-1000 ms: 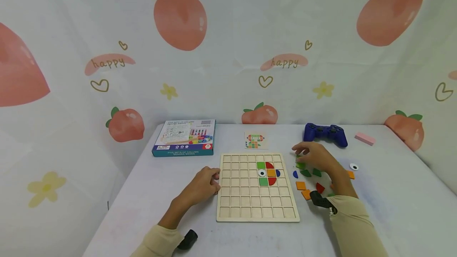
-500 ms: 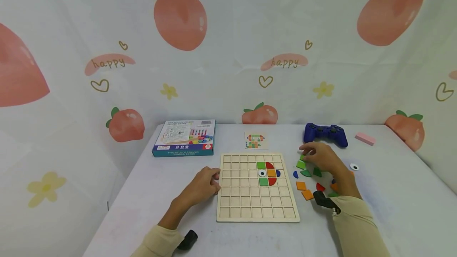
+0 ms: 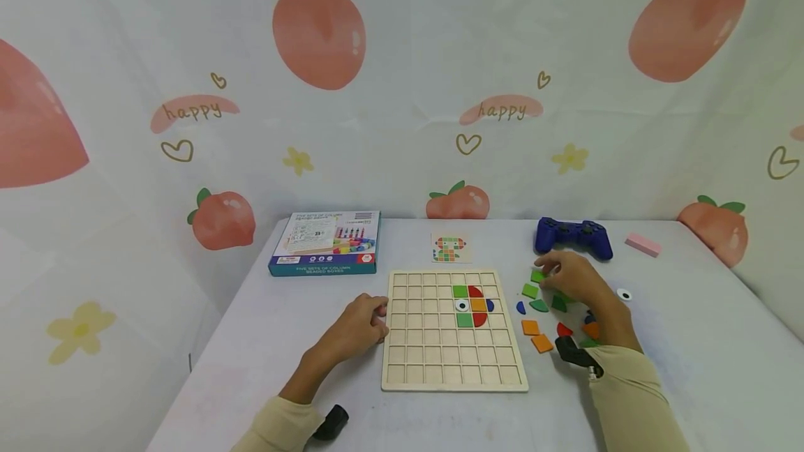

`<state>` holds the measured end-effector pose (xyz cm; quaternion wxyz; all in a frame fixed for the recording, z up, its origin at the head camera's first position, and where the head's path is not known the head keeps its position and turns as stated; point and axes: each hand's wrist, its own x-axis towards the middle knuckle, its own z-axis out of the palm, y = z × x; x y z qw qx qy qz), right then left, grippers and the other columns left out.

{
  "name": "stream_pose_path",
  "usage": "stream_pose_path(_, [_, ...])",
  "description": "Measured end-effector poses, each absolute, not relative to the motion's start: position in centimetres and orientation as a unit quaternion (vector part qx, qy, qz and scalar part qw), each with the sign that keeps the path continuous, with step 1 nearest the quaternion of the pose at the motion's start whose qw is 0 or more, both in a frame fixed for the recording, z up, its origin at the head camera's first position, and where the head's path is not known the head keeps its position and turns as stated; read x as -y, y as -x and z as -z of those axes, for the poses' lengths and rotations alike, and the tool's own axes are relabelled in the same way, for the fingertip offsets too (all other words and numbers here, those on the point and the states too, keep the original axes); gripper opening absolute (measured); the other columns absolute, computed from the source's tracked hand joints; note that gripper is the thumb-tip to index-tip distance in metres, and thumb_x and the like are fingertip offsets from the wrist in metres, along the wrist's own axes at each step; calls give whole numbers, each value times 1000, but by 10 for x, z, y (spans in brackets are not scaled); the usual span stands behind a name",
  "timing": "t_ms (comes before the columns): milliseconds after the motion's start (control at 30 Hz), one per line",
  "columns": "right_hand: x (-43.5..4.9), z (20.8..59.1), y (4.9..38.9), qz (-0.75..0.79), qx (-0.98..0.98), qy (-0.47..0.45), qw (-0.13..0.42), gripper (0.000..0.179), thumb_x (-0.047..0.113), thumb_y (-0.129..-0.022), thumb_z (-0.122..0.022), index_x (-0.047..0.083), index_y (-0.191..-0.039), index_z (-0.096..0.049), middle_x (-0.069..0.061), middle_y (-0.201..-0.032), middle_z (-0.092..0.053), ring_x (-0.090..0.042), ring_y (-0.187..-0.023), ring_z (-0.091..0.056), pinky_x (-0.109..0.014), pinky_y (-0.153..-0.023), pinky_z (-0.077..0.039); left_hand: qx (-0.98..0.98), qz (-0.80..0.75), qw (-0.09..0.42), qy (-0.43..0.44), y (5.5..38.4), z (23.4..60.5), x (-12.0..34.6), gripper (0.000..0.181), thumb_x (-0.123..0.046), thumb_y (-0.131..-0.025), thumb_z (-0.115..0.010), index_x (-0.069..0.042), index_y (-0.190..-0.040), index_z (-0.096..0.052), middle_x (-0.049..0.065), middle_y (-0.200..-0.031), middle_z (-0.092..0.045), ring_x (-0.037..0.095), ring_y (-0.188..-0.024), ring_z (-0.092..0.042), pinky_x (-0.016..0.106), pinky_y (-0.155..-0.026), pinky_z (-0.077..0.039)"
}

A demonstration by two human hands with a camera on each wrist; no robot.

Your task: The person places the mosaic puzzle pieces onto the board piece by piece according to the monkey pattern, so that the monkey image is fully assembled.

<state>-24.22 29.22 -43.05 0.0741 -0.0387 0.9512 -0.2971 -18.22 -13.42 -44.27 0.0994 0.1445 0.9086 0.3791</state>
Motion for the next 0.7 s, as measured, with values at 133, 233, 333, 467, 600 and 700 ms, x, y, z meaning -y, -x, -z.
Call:
stream_pose_path(133, [-292, 429, 241, 296, -951, 45, 72, 42, 11, -91, -75, -7, -129, -69, -25, -117, -69, -38, -103, -65, -55, -89, -56, -909, -380, 100, -143, 182, 442, 134, 47, 4, -90, -71, 12, -135, -61, 9, -101, -54, 20, -91, -54, 27, -73, -52])
stream_pose_path(233, [-290, 428, 240, 296, -952, 45, 69, 41, 13, -92, -75, -7, -128, -70, -24, -115, -70, -36, -101, -65, -54, -89, -56, -908, -381, 101, -142, 182, 442, 134, 47, 4, -90, -71, 12, -135, -61, 9, -102, -55, 20, -92, -54, 27, -73, -52])
stream_pose_path(333, [-286, 429, 241, 299, -951, 44, 68, 42, 15, -93, -76, -6, -128, -70, -22, -114, -70, -33, -99, -64, -50, -87, -56, -909, -378, 102, -141, 182, 442, 134, 47, 4, -90, -71, 12, -135, -62, 9, -102, -55, 20, -92, -54, 27, -74, -52])
stream_pose_path(467, [-278, 431, 245, 307, -948, 52, 67, 42, 18, -93, -77, -4, -129, -72, -19, -112, -71, -30, -97, -63, -44, -83, -56, -910, -375, 101, -143, 182, 442, 134, 44, 4, -90, -71, 11, -132, -63, 9, -102, -54, 20, -93, -53, 28, -75, -52])
stream_pose_path(600, [-267, 433, 250, 318, -943, 72, 67, 40, 19, -94, -77, -2, -128, -73, -17, -113, -71, -27, -96, -62, -38, -80, -55, -909, -377, 101, -144, 182, 442, 134, 43, 4, -91, -71, 10, -132, -63, 9, -102, -54, 20, -93, -53, 29, -75, -51])
stream_pose_path(700, [-258, 433, 252, 319, -942, 86, 66, 39, 18, -95, -75, -1, -128, -74, -16, -115, -72, -27, -96, -62, -38, -81, -55, -909, -377, 101, -144, 181, 442, 134, 47, 4, -91, -71, 12, -137, -61, 9, -103, -55, 20, -93, -54, 28, -75, -52])
